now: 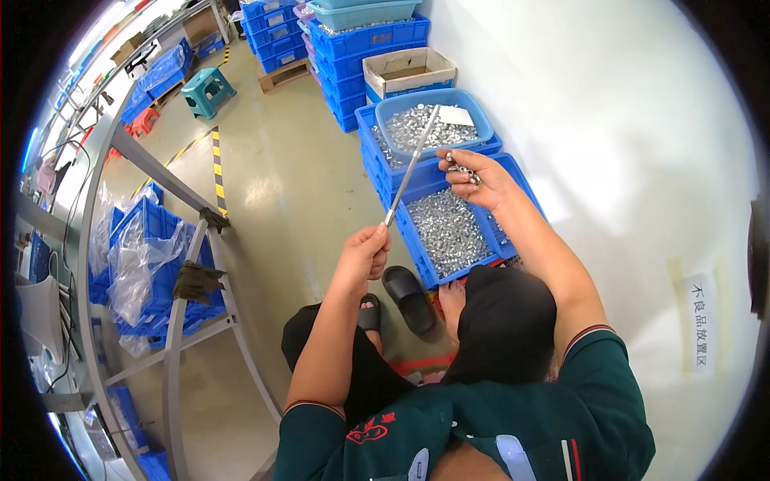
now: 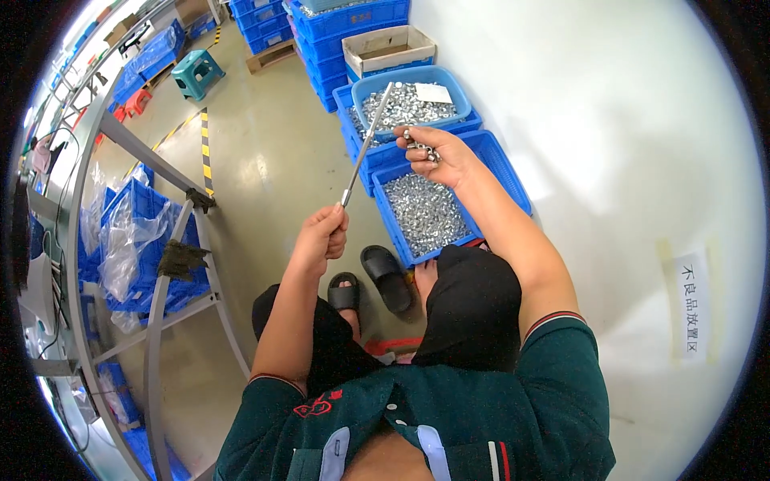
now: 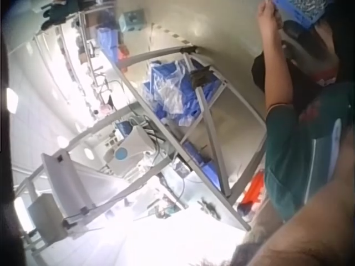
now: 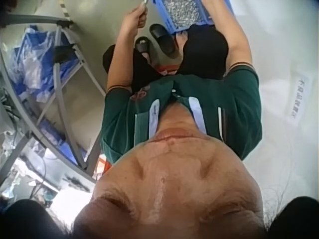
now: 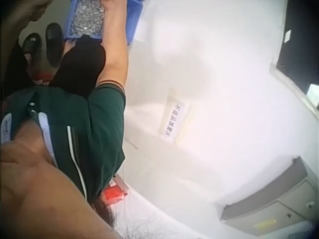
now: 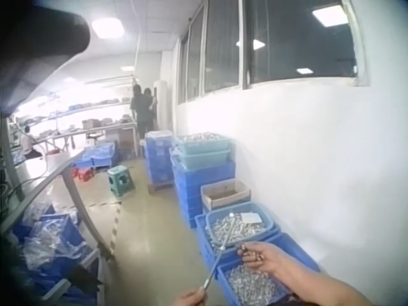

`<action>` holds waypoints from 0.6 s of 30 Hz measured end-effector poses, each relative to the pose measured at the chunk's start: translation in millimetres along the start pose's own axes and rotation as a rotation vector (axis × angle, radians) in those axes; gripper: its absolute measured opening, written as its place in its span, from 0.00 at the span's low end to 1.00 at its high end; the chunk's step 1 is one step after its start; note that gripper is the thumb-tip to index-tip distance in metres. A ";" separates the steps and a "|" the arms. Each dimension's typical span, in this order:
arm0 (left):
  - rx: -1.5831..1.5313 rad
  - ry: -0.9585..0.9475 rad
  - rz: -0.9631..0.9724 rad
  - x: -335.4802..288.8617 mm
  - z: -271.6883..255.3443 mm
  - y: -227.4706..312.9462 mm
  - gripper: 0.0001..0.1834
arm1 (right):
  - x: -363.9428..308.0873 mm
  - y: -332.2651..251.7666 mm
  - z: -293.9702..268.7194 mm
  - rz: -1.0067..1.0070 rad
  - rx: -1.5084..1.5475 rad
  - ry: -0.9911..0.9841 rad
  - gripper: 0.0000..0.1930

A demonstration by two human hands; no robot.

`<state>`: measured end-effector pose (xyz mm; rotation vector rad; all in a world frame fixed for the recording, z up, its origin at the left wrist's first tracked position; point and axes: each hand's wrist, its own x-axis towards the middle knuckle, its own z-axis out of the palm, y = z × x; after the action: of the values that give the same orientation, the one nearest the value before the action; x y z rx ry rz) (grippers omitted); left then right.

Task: Sorting and inspecting small metal rings using a rod and placing them into blue crates.

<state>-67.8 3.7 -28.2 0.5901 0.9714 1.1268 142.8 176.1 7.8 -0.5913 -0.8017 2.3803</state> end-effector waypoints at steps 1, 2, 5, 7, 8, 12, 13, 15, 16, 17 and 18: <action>0.000 -0.003 0.003 0.7 -1.0 -0.1 0.17 | -0.4 -1.4 0.6 -0.002 -0.004 0.001 0.14; 0.000 -0.006 0.005 1.7 -1.5 -0.4 0.17 | -0.6 -2.7 0.5 -0.012 -0.028 -0.001 0.14; -0.017 0.001 0.005 5.6 -0.8 -5.2 0.17 | -2.1 -3.4 -1.4 -0.029 -0.078 0.016 0.14; -0.017 0.009 0.021 10.5 2.6 -7.4 0.16 | -2.8 -2.3 -3.3 -0.034 -0.103 0.033 0.14; -0.018 0.016 0.040 13.9 5.2 -8.1 0.16 | -2.8 -1.2 -3.8 -0.032 -0.127 0.051 0.13; -0.021 0.062 0.064 30.2 24.6 -8.9 0.15 | -2.2 2.8 -19.9 0.006 -0.137 -0.032 0.09; -0.029 0.051 0.077 35.4 29.1 -9.4 0.15 | -2.5 3.8 -22.1 0.008 -0.135 -0.032 0.09; -0.038 0.040 0.087 43.6 38.1 -10.2 0.16 | -4.3 7.1 -25.6 0.026 -0.182 -0.077 0.09; -0.039 0.044 0.088 45.5 43.4 -10.1 0.15 | -6.5 8.6 -24.7 0.029 -0.178 -0.072 0.09; -0.040 0.048 0.088 47.1 47.9 -9.8 0.14 | -8.8 9.9 -23.5 0.037 -0.220 -0.103 0.08; -0.043 0.046 0.082 48.2 51.4 -9.1 0.14 | -10.8 11.2 -22.0 0.046 -0.262 -0.133 0.08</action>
<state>-13.3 49.2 -27.2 0.5757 0.9678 1.2356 159.1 170.9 -13.0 -0.5631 -1.1823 2.3939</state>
